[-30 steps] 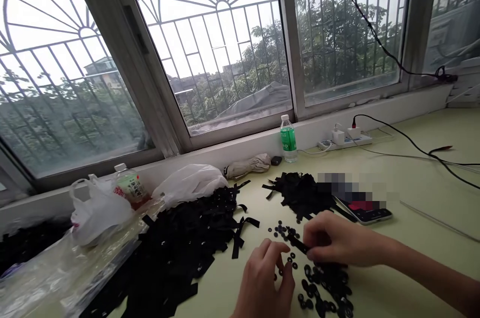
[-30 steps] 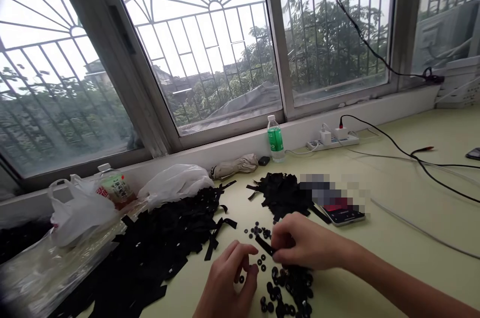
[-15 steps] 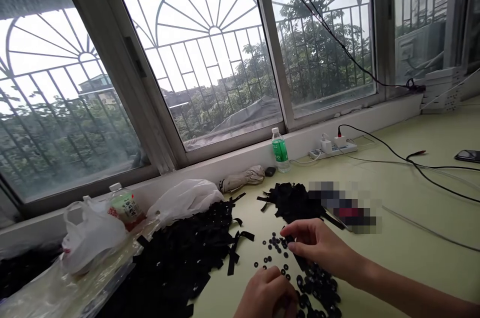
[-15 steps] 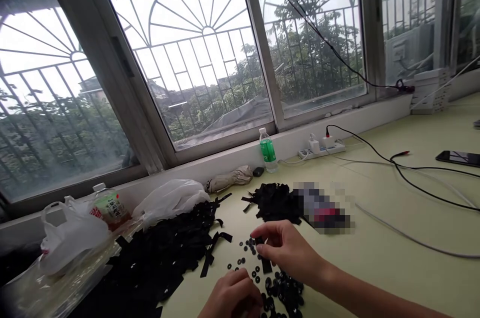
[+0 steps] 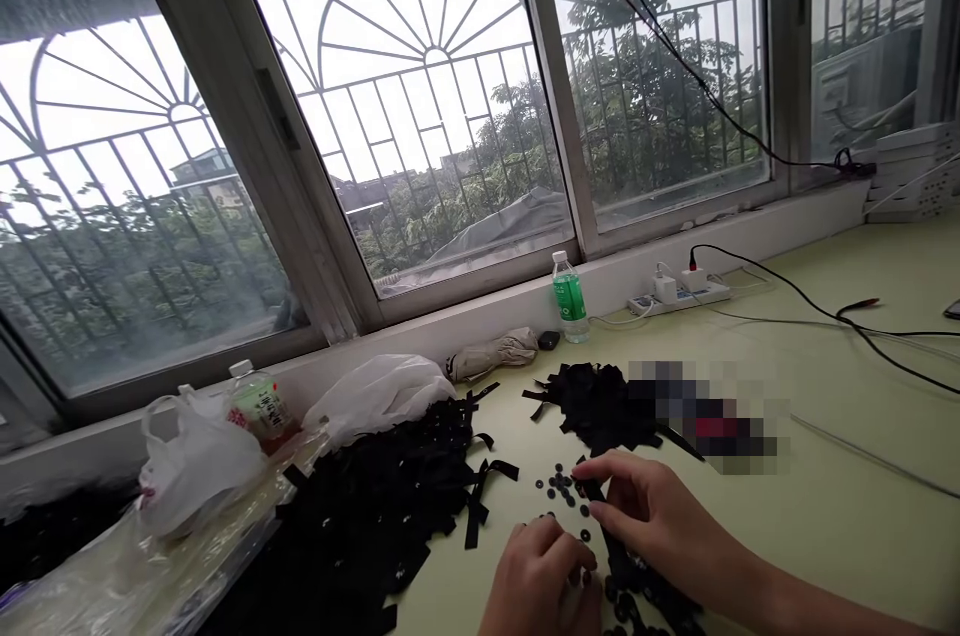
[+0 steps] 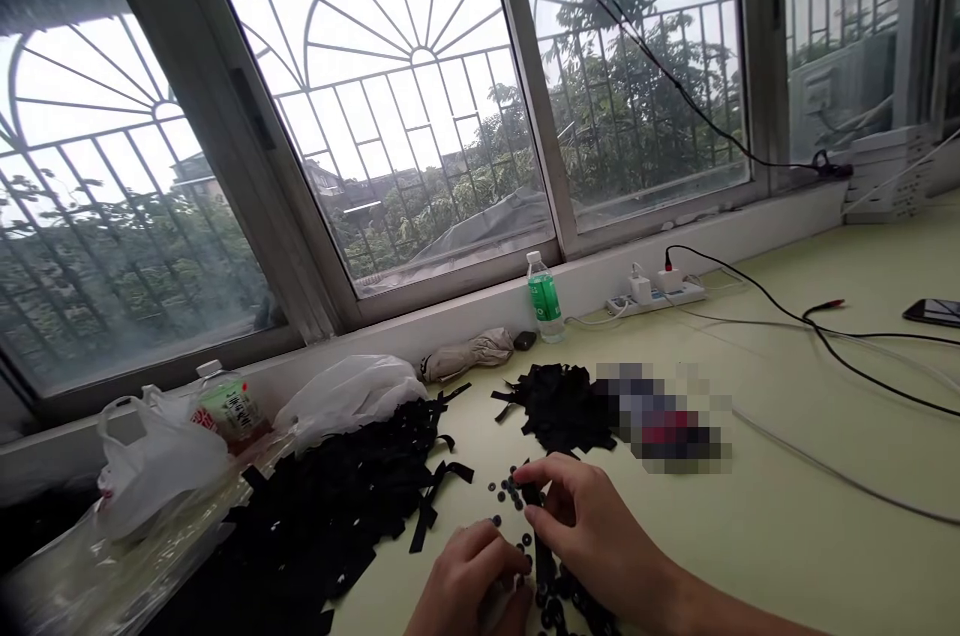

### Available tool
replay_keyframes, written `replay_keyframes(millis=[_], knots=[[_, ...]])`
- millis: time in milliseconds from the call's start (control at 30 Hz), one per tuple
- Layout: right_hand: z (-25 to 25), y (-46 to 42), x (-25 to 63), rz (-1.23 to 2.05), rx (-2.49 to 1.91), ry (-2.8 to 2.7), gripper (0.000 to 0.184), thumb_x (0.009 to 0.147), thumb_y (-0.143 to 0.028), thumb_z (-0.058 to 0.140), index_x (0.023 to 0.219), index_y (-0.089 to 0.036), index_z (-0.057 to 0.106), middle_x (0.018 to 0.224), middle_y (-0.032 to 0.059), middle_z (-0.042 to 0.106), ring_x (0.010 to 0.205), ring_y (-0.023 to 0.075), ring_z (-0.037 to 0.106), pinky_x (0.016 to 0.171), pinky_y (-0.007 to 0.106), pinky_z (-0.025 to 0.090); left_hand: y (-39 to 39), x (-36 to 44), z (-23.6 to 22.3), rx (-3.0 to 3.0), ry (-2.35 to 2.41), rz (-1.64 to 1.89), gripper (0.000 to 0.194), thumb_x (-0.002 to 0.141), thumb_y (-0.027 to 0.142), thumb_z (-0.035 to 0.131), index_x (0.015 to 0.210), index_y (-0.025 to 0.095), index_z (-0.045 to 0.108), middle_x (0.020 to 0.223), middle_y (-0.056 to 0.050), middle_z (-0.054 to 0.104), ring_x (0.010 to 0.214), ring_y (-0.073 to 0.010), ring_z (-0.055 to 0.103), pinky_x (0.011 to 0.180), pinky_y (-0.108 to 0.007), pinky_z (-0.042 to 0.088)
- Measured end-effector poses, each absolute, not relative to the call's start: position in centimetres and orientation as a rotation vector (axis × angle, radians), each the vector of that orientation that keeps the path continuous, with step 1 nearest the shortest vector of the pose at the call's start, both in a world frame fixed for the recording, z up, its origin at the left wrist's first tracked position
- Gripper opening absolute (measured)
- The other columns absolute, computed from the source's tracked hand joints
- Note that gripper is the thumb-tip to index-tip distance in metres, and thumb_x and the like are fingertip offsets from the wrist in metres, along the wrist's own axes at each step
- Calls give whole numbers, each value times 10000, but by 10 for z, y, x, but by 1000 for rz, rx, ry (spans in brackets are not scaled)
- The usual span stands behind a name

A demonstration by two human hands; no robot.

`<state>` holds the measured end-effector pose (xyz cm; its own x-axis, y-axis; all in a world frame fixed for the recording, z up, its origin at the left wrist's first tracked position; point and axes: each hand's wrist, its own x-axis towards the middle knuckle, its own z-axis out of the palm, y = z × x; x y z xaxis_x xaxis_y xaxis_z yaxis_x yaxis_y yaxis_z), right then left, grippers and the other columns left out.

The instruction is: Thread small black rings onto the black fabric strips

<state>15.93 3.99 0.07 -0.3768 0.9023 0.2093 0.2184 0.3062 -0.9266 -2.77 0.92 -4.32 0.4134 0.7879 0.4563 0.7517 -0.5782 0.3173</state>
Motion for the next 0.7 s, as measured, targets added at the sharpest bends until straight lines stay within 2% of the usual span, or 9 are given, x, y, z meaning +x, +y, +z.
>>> replay_keyframes(millis=[233, 467, 700], knots=[[2, 41, 159, 1088, -1000, -1776, 269, 797, -286, 565, 1024, -161, 638, 722, -7, 549, 618, 130, 493, 567, 246, 424, 8, -27, -42, 2560, 1470, 852, 156, 691, 60, 570, 751, 192, 628, 732, -40, 596, 675, -151, 555, 616, -242, 434], [-6, 40, 153, 1108, -1053, -1748, 300, 767, -313, 596, 1023, -178, 674, 691, 6, 583, 600, 155, 529, 551, 264, 451, 4, -20, -35, 2523, 1556, 863, 151, 665, 31, 576, 727, 166, 603, 727, -48, 585, 678, -165, 542, 627, -260, 432], [-5, 37, 149, 1078, -1031, -1801, 280, 781, -290, 590, 1025, -191, 687, 742, 20, 616, 590, 146, 544, 601, 264, 488, -1, -17, -32, 2656, 1495, 969, 153, 753, 36, 480, 755, 164, 562, 711, -45, 577, 651, -157, 520, 613, -264, 392]])
